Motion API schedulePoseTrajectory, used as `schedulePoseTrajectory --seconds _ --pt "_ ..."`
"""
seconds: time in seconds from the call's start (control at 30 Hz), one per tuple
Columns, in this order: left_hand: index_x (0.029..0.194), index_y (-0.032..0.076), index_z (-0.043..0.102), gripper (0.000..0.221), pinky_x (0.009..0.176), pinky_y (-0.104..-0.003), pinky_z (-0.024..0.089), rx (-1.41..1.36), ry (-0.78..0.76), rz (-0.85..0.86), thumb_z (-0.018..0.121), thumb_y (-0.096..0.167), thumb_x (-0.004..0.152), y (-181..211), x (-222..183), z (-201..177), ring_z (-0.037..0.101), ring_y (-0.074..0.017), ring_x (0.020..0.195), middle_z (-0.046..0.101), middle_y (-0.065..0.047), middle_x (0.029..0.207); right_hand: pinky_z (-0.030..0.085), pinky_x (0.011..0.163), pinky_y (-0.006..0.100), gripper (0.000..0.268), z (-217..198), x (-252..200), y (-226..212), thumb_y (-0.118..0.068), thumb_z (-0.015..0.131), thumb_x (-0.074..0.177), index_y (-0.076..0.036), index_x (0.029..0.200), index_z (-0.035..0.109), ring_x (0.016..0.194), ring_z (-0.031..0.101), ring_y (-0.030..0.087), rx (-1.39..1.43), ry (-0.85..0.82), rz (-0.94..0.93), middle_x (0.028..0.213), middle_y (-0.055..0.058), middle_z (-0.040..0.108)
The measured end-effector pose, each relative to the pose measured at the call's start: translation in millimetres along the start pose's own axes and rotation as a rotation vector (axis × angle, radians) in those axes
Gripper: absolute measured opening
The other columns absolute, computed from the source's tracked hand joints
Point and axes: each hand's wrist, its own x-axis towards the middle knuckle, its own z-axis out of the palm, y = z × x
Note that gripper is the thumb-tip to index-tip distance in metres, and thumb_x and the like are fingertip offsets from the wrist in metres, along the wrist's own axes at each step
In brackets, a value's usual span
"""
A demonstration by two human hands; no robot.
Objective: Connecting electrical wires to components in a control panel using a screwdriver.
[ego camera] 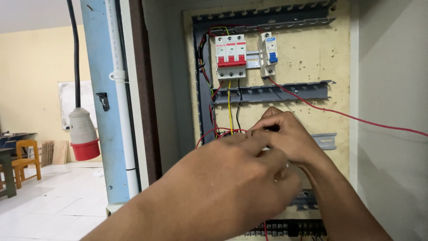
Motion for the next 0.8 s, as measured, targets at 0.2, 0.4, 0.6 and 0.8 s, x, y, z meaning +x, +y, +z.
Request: schedulePoseTrajectory --seconds 0.2,0.4,0.6,0.8 --pt "0.083 0.003 0.065 0.012 0.029 -0.04 0.045 0.256 -0.175 -0.09 0.061 -0.006 0.091 3 9 -9 0.056 -0.0223 0.039 0.059 -0.005 0.05 0.051 0.077 0.03 0.009 -1 5 7 -0.001 0.08 0.081 -0.006 0.077 0.086 0.08 0.064 0.015 -0.038 0.015 0.016 0.08 0.004 0.064" --pt "0.132 0.006 0.056 0.037 0.046 -0.05 0.059 0.092 -0.474 -0.309 0.057 0.015 0.097 13 30 -20 0.065 -0.035 0.079 0.067 -0.026 0.091 0.044 0.067 0.026 0.014 -10 15 37 -0.013 0.085 0.074 -0.004 0.085 0.084 0.081 0.058 0.014 0.017 -0.058 -0.028 0.09 0.002 0.056" --pt "0.069 0.013 0.055 0.018 0.029 -0.041 0.033 0.213 -0.236 -0.155 0.055 -0.002 0.078 14 19 1 0.042 -0.0224 0.044 0.051 -0.006 0.051 0.045 0.071 0.027 0.006 -1 -4 -5 -0.009 0.086 0.082 -0.004 0.079 0.087 0.076 0.056 0.014 -0.003 0.019 0.078 0.083 0.002 0.056" --pt "0.091 0.008 0.074 0.012 0.074 -0.053 0.055 0.166 -0.028 -0.124 0.068 0.005 0.082 17 14 26 0.064 -0.0417 0.085 0.068 -0.017 0.087 0.05 0.069 0.029 0.003 -2 -1 3 0.002 0.085 0.075 0.002 0.078 0.086 0.076 0.06 0.017 0.087 -0.029 -0.001 0.076 0.009 0.065"
